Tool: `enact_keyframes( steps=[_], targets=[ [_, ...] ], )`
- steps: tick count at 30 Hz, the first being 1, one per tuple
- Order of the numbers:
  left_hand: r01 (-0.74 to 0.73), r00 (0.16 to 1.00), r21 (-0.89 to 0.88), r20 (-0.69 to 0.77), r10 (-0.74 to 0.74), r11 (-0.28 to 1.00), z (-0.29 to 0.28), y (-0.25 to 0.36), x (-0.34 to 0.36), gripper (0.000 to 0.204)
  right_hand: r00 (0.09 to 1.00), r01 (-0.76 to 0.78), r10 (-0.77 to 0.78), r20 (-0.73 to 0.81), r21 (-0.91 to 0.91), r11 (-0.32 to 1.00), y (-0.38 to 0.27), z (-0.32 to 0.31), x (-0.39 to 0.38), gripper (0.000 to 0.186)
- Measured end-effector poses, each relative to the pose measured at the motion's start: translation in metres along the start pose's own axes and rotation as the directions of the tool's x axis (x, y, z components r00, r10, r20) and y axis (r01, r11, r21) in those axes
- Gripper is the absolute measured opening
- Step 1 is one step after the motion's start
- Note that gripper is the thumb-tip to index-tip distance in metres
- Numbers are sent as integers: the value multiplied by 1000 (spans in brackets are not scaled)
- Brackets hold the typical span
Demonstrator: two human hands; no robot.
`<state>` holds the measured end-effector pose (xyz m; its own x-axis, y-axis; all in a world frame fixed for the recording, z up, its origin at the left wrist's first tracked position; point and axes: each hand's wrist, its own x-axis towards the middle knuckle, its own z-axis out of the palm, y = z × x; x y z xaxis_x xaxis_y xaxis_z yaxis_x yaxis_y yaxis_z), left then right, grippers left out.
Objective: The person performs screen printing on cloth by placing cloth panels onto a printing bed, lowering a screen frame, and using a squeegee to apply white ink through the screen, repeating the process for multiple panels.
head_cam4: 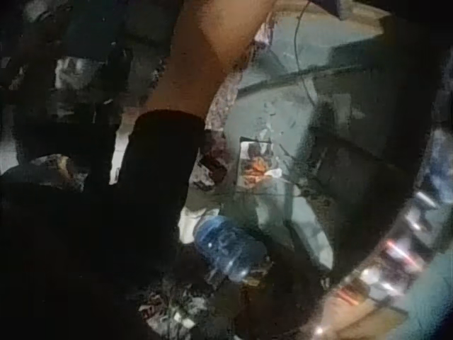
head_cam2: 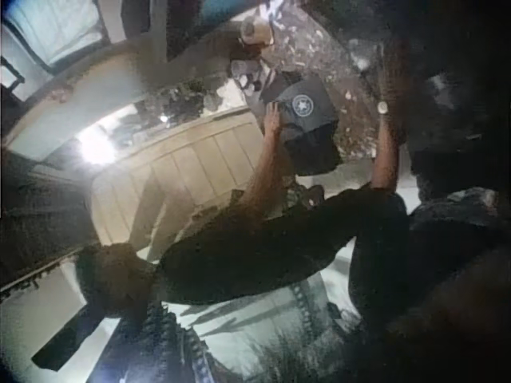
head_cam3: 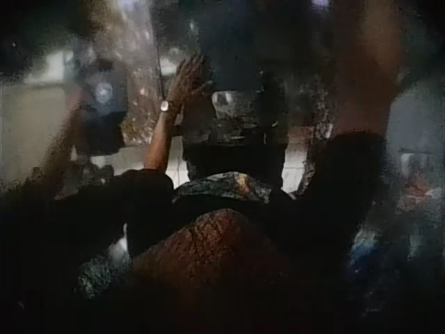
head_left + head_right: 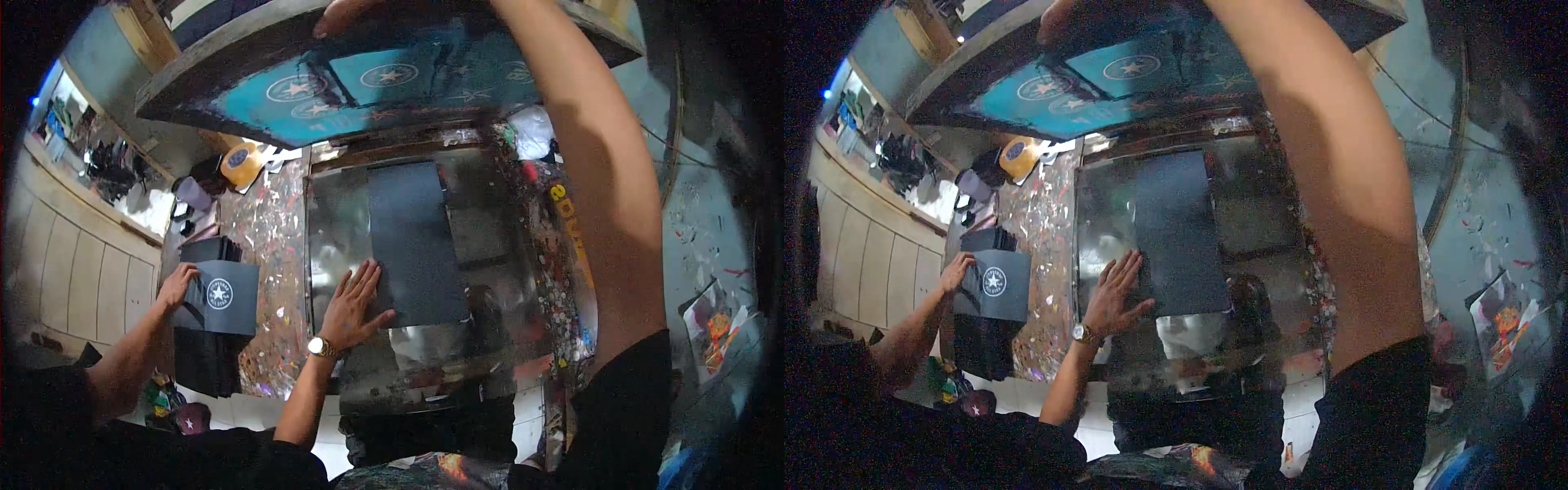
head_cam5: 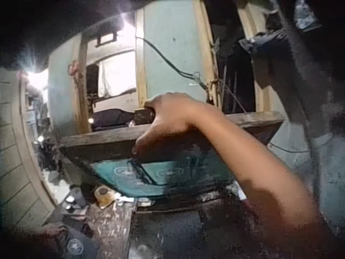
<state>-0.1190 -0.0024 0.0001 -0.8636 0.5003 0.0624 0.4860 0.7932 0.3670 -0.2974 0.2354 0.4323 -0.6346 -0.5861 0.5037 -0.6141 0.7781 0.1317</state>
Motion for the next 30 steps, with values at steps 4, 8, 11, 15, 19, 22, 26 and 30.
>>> enact_keyframes(
  steps=[4, 8, 11, 15, 19, 22, 26, 30],
  targets=[
    [-24, 996, -191, -83, 8, 981, -2, -2, 6, 92, 990, 7, -46, 136, 272, 962, -9, 26, -8, 104],
    [-103, 724, 35, -683, 99, 994, -58, 59, -24, 87, 991, 84, -55, -125, 238, 968, -60, 30, -111, 87],
    [213, 659, 168, -752, -15, 963, -130, 116, -60, 79, 900, 163, -114, -420, 82, 983, -117, 106, -198, 59],
    [180, 842, 110, -532, -95, 978, -97, 94, -80, 75, 994, 80, -72, -84, 98, 992, -160, 137, -301, 47],
    [139, 852, -48, -503, -145, 989, -26, 75, -93, 70, 988, -58, 26, 150, 214, 975, -152, 195, -304, 45],
    [138, 842, -36, -523, -136, 990, -9, 62, -104, 66, 975, -94, 26, 219, 302, 949, -142, 197, -283, 42],
    [146, 820, -82, -548, -167, 986, -11, 69, -102, 63, 964, -88, -7, 266, 344, 935, -150, 181, -297, 34],
    [129, 820, -132, -543, -181, 983, -17, 71, -99, 58, 983, -85, 28, 183, 316, 945, -148, 214, -295, 28]
  ],
)
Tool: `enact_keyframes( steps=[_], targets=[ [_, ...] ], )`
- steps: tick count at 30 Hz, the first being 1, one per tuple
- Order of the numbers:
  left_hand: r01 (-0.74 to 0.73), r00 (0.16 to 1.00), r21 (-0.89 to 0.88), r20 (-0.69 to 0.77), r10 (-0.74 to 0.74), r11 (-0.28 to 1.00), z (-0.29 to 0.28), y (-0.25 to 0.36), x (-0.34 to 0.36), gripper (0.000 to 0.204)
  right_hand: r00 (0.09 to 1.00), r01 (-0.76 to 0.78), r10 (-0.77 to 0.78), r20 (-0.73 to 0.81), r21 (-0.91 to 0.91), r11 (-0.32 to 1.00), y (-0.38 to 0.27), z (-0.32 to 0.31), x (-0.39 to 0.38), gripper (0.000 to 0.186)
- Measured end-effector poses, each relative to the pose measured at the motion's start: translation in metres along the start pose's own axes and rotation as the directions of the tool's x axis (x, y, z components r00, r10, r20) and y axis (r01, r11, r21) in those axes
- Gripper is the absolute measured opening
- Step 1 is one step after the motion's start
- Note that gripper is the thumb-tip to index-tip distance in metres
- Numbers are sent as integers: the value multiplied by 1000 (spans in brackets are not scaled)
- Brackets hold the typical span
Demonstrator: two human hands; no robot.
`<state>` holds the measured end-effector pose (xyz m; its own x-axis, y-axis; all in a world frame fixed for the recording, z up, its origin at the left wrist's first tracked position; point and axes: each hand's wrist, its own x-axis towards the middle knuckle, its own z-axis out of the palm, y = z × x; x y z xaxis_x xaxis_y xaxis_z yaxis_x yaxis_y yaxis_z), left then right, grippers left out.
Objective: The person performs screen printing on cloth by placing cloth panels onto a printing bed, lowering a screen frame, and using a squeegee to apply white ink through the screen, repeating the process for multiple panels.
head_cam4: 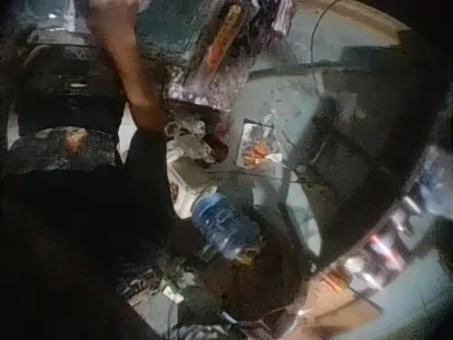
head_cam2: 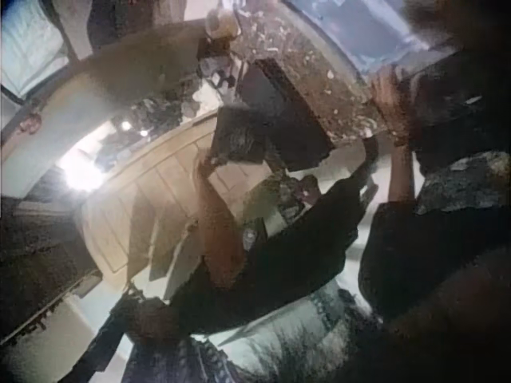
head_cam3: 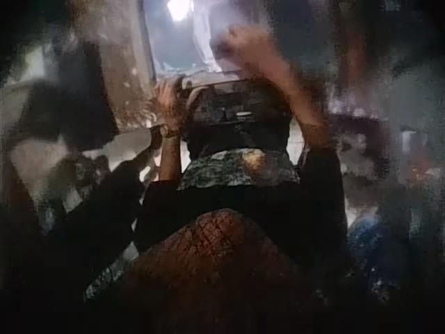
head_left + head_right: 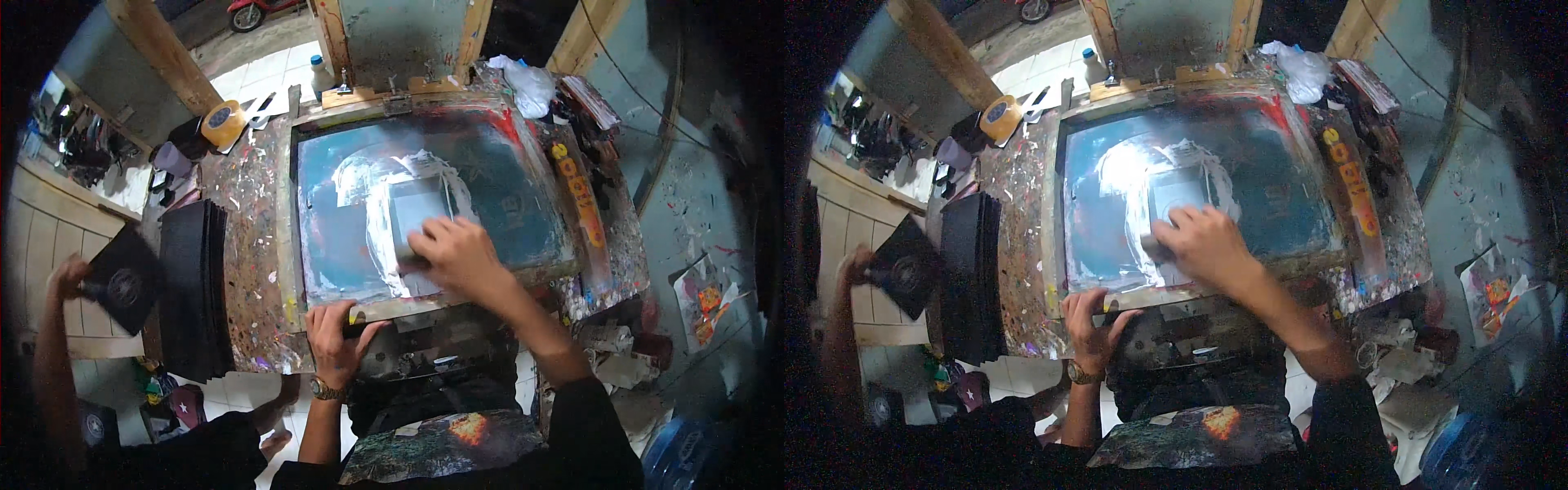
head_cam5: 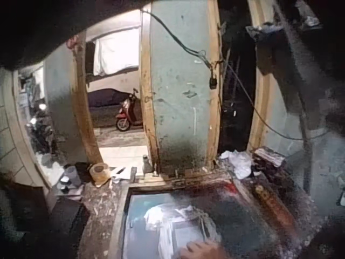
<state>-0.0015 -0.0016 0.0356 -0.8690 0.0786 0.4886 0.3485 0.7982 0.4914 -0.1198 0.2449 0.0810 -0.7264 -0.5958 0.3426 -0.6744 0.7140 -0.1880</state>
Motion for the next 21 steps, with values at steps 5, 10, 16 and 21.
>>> enact_keyframes(
  steps=[5, 10, 16, 21],
  targets=[
    [-2, 1000, -3, -1, 2, 1000, 1, -4, -1, 54, 983, 34, -46, -177, -72, 997, 73, 34, 93, 42],
    [12, 997, 15, 71, -13, 1000, 17, -14, -14, 54, 994, 85, -83, 68, -23, 996, 104, 19, 133, 40],
    [-5, 998, 14, 70, 4, 1000, 24, -20, -16, 54, 999, -25, 21, -35, -111, 994, 57, 41, 59, 38],
    [53, 997, 40, 59, -55, 998, 12, -18, -15, 46, 964, -47, 25, 265, 75, 996, 34, 24, 46, 36]
  ],
)
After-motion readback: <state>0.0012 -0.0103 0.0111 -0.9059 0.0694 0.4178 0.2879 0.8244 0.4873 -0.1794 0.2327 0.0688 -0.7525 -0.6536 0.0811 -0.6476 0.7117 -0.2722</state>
